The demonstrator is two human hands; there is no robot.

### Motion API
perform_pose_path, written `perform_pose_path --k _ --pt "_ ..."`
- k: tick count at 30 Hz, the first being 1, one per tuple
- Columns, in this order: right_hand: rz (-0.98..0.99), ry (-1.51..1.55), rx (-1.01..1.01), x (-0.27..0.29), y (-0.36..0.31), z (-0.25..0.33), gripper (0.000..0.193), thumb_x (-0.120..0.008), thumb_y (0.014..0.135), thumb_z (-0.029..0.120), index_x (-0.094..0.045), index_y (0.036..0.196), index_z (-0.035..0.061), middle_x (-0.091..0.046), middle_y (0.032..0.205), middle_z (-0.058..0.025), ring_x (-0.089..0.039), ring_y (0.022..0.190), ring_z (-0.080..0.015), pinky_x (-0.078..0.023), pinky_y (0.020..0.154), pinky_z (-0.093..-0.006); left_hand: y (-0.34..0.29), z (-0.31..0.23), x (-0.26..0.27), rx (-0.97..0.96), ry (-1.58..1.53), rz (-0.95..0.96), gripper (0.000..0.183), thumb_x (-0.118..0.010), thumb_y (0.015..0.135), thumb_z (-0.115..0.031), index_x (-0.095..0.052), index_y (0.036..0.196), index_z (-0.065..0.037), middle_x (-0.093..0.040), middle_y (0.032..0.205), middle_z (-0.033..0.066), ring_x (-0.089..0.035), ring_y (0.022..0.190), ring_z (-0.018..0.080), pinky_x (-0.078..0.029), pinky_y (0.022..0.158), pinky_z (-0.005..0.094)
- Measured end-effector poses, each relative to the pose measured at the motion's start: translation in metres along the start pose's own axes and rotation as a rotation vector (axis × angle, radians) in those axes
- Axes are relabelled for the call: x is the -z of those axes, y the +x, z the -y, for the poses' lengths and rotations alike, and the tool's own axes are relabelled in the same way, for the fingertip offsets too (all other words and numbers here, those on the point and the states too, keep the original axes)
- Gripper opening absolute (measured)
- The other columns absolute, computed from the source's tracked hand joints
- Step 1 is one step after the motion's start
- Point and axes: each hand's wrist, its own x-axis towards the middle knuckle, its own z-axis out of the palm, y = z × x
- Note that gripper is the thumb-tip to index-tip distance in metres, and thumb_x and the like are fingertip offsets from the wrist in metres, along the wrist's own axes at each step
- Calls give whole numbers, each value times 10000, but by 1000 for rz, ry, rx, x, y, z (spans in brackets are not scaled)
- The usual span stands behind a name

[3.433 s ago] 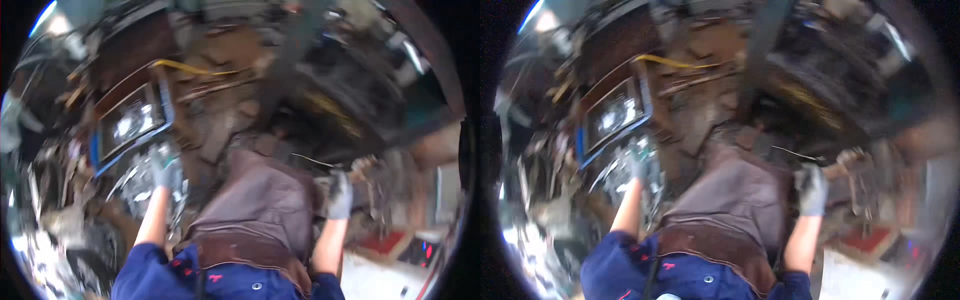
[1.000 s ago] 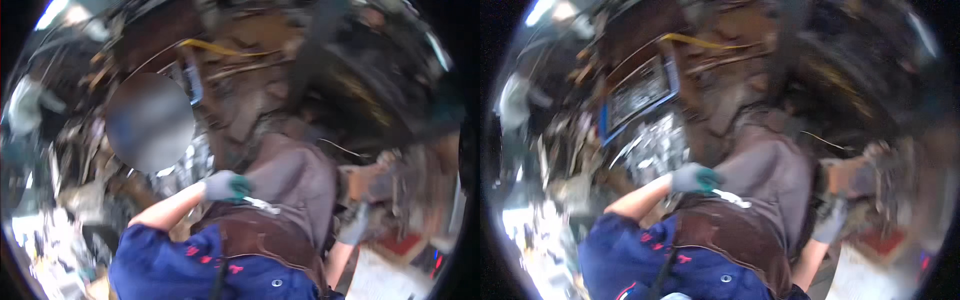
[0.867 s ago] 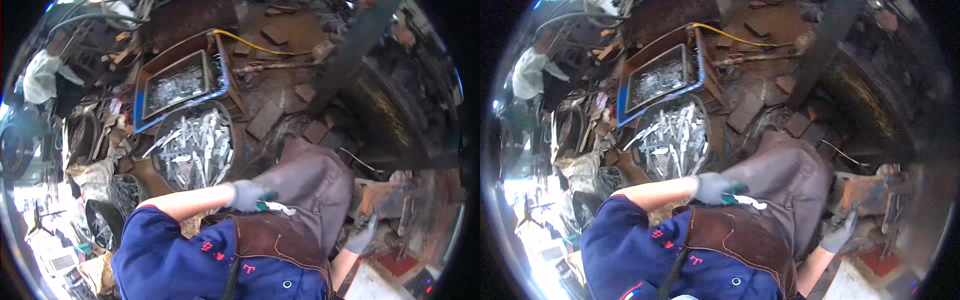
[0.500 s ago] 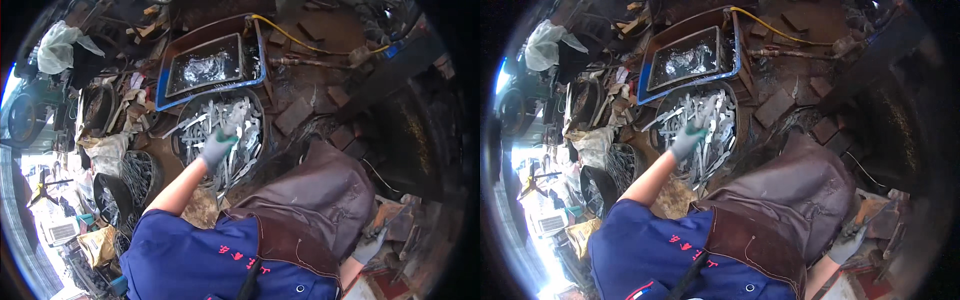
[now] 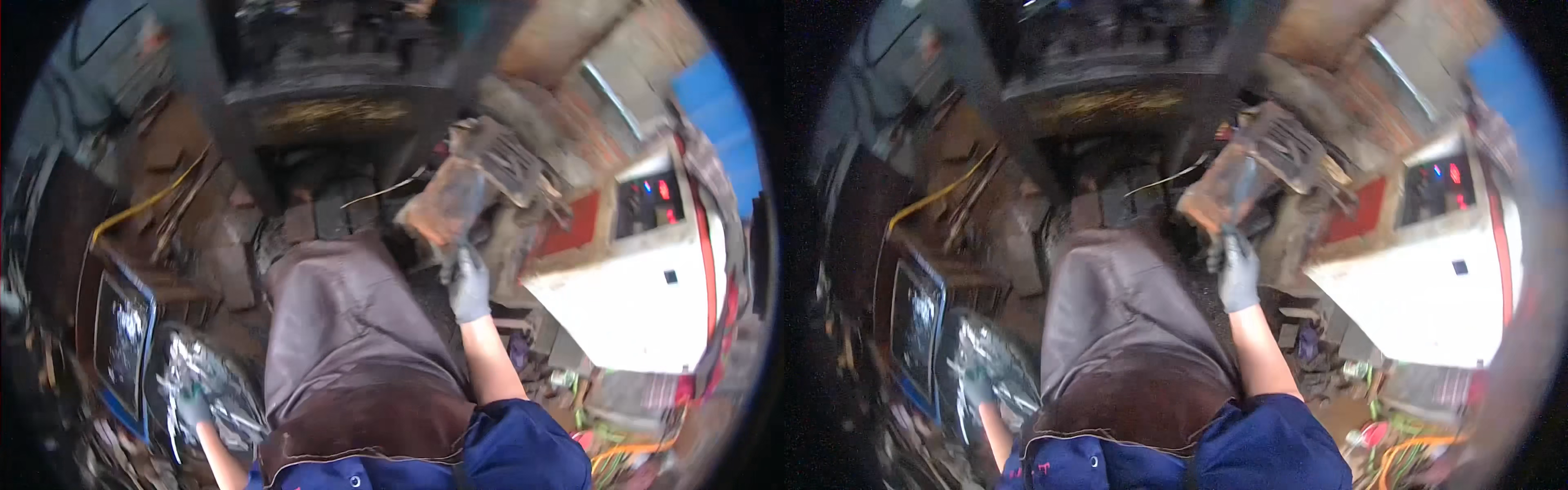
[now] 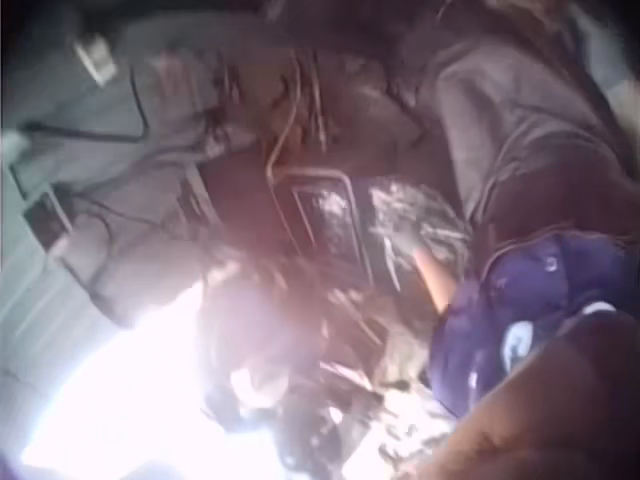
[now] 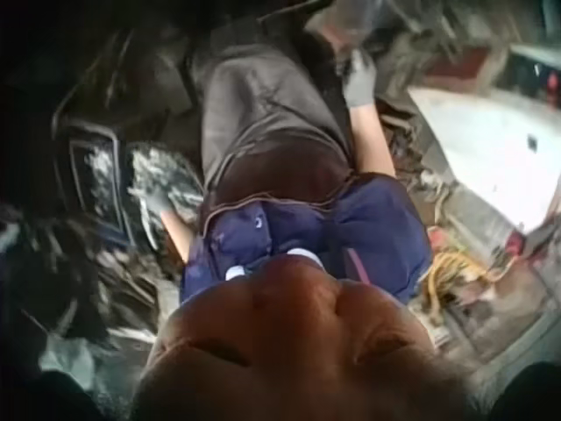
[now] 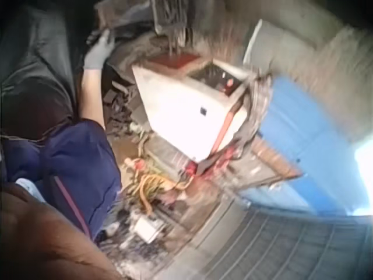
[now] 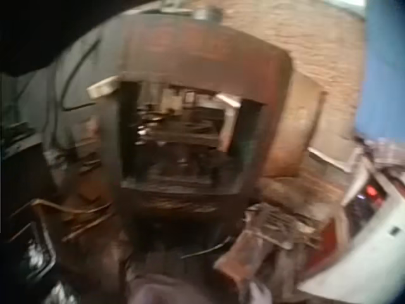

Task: The person heats metal pieces in a heater, stamps each heated piece in a press machine, and gathers metal pieces from a container by hand.

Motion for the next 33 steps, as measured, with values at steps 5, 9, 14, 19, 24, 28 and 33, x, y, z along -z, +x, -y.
perform_pose_path --k 5,9,14,19,24,28,33 --pt "-152 175 12 33 45 2 261 -545 958 209 -579 1175 68 -571 731 -3 -523 573 -99 -420 494 -245 12 -127 7 -149 -246 23 247 -651 871 -138 -608 996 71 -633 899 71 -539 770 129 -441 692 265" --pt "-242 204 -19 29 96 -3 203 -538 949 172 -596 1098 48 -582 754 -8 -531 573 -118 -440 525 -256 0 -217 -10 -328 -599 71 243 -625 885 -110 -602 1058 59 -618 924 36 -532 803 114 -431 716 251" --pt "-266 312 50 24 158 4 141 -556 938 184 -611 953 55 -603 768 -19 -565 626 -132 -468 562 -266 -19 -299 -27 -225 -723 375 94 -663 877 -110 -610 913 -42 -548 796 -61 -456 683 34 -365 596 198" --pt "-262 493 -63 18 157 16 190 -584 936 252 -601 986 69 -612 785 -17 -578 658 -130 -489 588 -260 -49 -357 -54 -305 -826 519 103 -670 864 -88 -618 943 -46 -540 756 -71 -438 638 12 -331 543 174" --pt "327 51 -294 -15 30 11 492 -405 991 444 -562 1157 9 -637 875 -83 -609 745 -152 -484 638 -276 -95 -434 -67 133 -818 961 115 -644 899 -193 -613 927 -86 -509 652 -72 -388 455 14 -283 400 184" --pt "687 -4 -450 -36 -45 40 458 -456 979 385 -569 1164 -18 -648 872 -73 -614 743 -122 -496 635 -253 -107 -450 -117 88 -988 1294 78 -601 926 -173 -595 913 -96 -503 629 -50 -389 408 33 -261 360 197" --pt "531 -373 -338 -30 -51 55 264 -514 942 147 -579 1141 -13 -608 759 -17 -555 604 -68 -464 564 -210 -126 -467 -132 124 -902 1272 86 -591 935 -189 -601 911 -107 -504 636 -54 -386 412 37 -273 378 198"
